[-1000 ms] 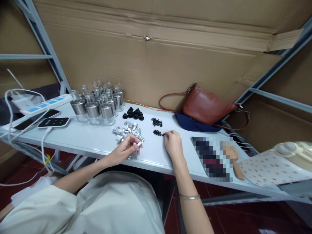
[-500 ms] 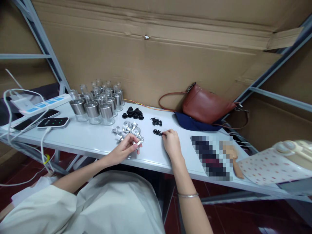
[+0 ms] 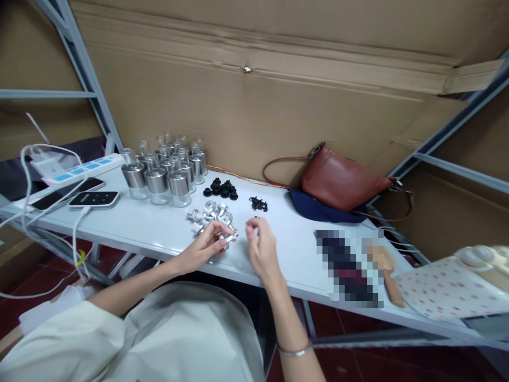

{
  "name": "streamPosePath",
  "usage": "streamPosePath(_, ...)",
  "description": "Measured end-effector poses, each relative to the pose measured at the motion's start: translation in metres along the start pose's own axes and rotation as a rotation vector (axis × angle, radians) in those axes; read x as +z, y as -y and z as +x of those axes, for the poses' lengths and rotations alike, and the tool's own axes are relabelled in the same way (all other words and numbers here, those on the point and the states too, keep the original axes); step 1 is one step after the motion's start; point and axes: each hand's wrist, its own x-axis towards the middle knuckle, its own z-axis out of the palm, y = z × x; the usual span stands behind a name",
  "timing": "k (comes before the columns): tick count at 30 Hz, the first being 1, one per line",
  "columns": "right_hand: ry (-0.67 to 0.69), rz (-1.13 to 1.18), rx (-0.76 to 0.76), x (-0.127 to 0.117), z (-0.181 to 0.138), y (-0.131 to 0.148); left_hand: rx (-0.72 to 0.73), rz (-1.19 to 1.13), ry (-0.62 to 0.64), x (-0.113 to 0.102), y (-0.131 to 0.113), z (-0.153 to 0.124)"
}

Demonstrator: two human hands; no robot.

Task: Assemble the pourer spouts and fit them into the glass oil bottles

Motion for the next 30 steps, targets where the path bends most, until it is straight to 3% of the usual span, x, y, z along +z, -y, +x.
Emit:
streamPosePath(2,0.106,0.113,-0.03,0.009,-0.006,0.015,0.039,-0.037,0.002,-0.001,0.001,0.0)
streamPosePath(9,0.174,0.303,0.075,0.018,-0.018,0.035,0.079,-0.031,-0.014,0.0,-0.003,-0.003)
streamPosePath(11,0.153,0.334,0.15,0.015,-0.019,0.038,0.152,0.111,-0.011,-0.001,-0.007,-0.004)
streamPosePath(14,0.096,0.414,0.286,0.007,-0.015,0.044,0.385,0.587,-0.013,-0.005,-0.015,-0.004)
streamPosePath(18,0.291,0.561,0.447,-0.011,-0.006,0.056,0.645,1.087,-0.047,-0.009,-0.026,-0.004)
streamPosePath(23,0.4,0.742,0.63,-0.018,-0.003,0.068,0.75,1.235,-0.017,-0.005,-0.034,-0.006)
streamPosePath(27,0.459,0.82,0.703,-0.013,-0.005,0.071,0.742,1.281,-0.078,-0.003,-0.03,-0.007)
streamPosePath(30,0.522,0.924,0.77,-0.011,-0.007,0.073,0.814,1.292,-0.113,-0.004,-0.028,-0.007)
